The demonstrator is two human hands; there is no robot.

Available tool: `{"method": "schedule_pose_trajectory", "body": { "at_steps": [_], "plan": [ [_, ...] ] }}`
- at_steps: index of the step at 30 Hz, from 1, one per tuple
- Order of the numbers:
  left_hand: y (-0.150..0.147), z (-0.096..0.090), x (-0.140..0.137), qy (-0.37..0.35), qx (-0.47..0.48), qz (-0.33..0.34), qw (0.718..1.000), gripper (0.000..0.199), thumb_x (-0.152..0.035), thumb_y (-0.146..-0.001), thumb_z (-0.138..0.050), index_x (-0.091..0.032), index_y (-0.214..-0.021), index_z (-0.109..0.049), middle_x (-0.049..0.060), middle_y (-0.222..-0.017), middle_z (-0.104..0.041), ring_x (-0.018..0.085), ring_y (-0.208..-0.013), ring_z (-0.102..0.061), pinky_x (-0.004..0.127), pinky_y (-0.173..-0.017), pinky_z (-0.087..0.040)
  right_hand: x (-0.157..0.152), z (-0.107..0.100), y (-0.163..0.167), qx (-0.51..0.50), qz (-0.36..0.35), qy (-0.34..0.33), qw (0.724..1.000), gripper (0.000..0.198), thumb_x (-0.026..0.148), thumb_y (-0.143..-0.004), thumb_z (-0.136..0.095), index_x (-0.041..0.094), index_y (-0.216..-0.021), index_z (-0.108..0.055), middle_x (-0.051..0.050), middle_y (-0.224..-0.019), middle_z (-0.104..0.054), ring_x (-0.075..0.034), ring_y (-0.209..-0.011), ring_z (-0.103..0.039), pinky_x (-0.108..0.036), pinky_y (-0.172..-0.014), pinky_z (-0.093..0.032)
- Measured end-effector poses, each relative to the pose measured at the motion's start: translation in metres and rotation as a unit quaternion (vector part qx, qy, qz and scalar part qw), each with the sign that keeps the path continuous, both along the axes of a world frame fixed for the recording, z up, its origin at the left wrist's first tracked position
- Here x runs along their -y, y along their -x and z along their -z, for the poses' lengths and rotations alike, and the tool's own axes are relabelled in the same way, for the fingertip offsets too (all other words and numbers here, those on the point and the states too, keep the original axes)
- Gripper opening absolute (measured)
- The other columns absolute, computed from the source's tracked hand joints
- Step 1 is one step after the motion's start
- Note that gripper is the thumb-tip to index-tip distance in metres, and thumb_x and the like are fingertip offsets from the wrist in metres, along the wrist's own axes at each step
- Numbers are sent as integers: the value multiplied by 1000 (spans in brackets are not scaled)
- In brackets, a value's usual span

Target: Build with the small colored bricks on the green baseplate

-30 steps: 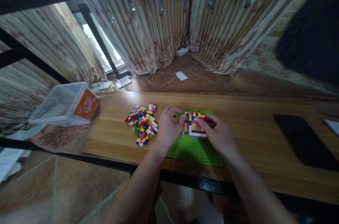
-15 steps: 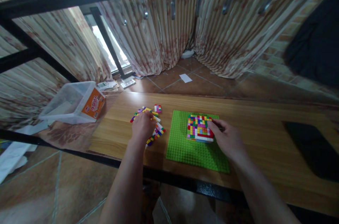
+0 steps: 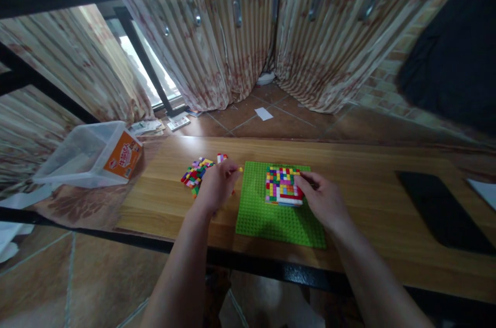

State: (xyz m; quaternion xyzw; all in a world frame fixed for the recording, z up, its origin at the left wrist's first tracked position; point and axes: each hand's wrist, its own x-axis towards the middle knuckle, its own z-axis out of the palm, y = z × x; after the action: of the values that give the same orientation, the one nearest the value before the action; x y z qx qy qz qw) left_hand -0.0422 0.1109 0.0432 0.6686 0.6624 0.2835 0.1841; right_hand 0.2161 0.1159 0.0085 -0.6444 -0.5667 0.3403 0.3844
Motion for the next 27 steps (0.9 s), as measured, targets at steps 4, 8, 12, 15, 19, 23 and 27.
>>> {"method": "schedule_pose_trajectory", "body": {
  "at_steps": [4,8,12,15,19,23,27],
  "plan": [
    [-11,5,1,-16,31,71,997,11,-16,-86,-56,-19,-81,-65,0,-74,-68,14,-69,-62,25,-66,-46,0,1,0,-9,-9,-1,1000,44,54,-82,-61,18,-103,-76,-11,-100,-78,-26,-89,-72,-39,-80,-54],
    [-20,7,2,-26,59,103,993,11,-15,-86,-56,-19,-82,-66,-1,-76,-68,14,-72,-63,25,-69,-48,0,2,-1,-8,-13,-8,1000,44,54,-83,-60,18,-103,-75,-11,-100,-78,-27,-89,-72,-40,-81,-54],
    [-30,4,4,-52,94,135,985,12,-16,-88,-58,-19,-83,-68,1,-83,-71,14,-77,-64,26,-73,-49,0,3,-1,-7,-13,-8,1000,44,53,-83,-59,18,-103,-76,-11,-100,-78,-26,-89,-72,-41,-82,-54],
    [-39,3,6,-65,111,147,981,13,-15,-88,-60,-20,-85,-71,2,-87,-71,14,-78,-65,26,-74,-51,0,4,-1,-3,-15,-18,1000,42,52,-84,-60,18,-103,-76,-12,-100,-78,-26,-89,-72,-41,-82,-54],
    [-51,4,8,-82,90,157,980,15,-14,-88,-61,-22,-88,-74,3,-90,-72,16,-84,-66,28,-77,-51,0,6,-1,-2,-22,-27,999,41,51,-85,-60,18,-104,-75,-11,-100,-78,-26,-89,-72,-40,-81,-55],
    [-60,7,8,-102,60,155,981,15,-15,-88,-61,-22,-89,-75,4,-89,-71,17,-85,-66,30,-78,-51,0,5,-1,-6,-18,-24,1000,40,51,-84,-61,19,-103,-75,-10,-98,-78,-26,-87,-73,-40,-80,-55],
    [-67,10,7,-105,44,134,984,12,-15,-86,-64,-21,-88,-74,4,-88,-70,17,-82,-65,29,-75,-51,1,4,0,-7,-13,-24,1000,41,51,-83,-61,17,-103,-75,-11,-98,-78,-26,-86,-73,-40,-79,-55]
  ]
}}
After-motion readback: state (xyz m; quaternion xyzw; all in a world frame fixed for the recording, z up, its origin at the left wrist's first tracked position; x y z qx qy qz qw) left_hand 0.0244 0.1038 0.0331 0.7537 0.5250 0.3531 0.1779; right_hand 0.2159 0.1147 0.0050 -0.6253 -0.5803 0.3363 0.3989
